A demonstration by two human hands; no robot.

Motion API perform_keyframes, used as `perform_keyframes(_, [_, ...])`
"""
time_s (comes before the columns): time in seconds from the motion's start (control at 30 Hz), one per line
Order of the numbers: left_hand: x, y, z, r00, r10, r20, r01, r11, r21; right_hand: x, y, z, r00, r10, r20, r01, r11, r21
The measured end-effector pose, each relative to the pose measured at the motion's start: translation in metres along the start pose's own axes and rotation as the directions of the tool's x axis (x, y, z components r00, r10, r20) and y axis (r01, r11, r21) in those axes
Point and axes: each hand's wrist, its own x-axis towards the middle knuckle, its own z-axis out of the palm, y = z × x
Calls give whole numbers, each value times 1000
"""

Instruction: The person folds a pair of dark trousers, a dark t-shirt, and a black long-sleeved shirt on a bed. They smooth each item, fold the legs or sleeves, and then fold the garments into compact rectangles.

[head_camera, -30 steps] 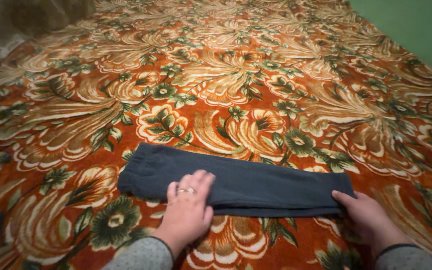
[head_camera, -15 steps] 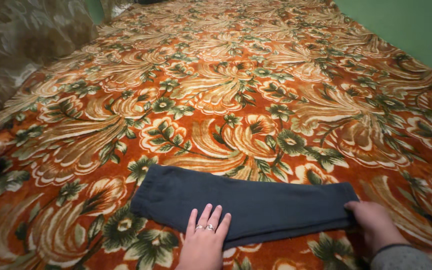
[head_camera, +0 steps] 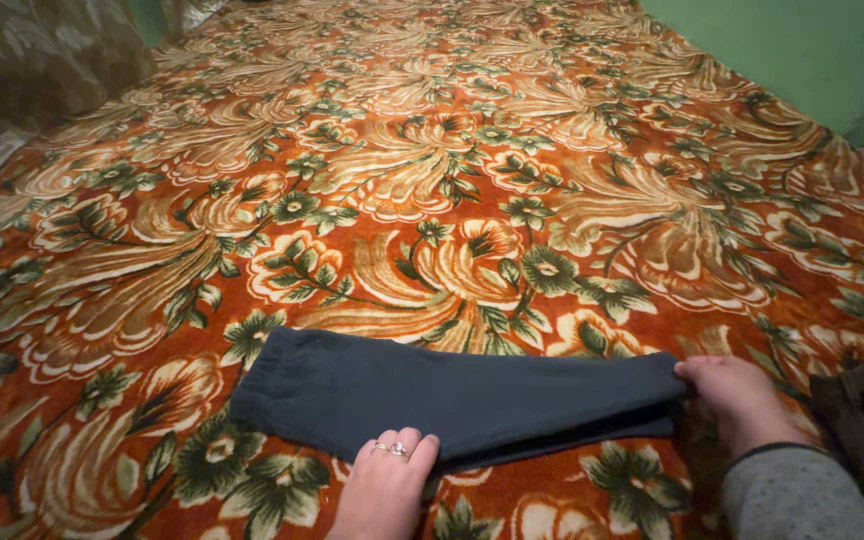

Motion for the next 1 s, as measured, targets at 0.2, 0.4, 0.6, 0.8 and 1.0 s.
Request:
perform_keyframes(0.2, [10, 12, -19, 972, -89, 219, 118, 986, -121, 0, 18, 11, 998, 27, 53, -23, 997, -75])
perform_keyframes(0.4, [54, 40, 5, 991, -135, 20, 135, 956, -260, -34, -1, 18, 968, 245, 62, -235, 962, -138])
perform_keyframes(0.6, [82, 71, 37, 909, -258, 328, 331, 925, -188, -97, -89, 31, 936, 177, 303, -168, 984, -58])
perform_keyframes(0.8, [80, 70, 36, 919, -235, 315, 314, 922, -228, -188, -172, 108, 882, -11, 472, 21, 1000, -16])
perform_keyframes(1.0, [70, 68, 77, 886, -180, 427, 237, 968, -83, -251, -164, 201, 861, -16, 509, 100, 985, -139])
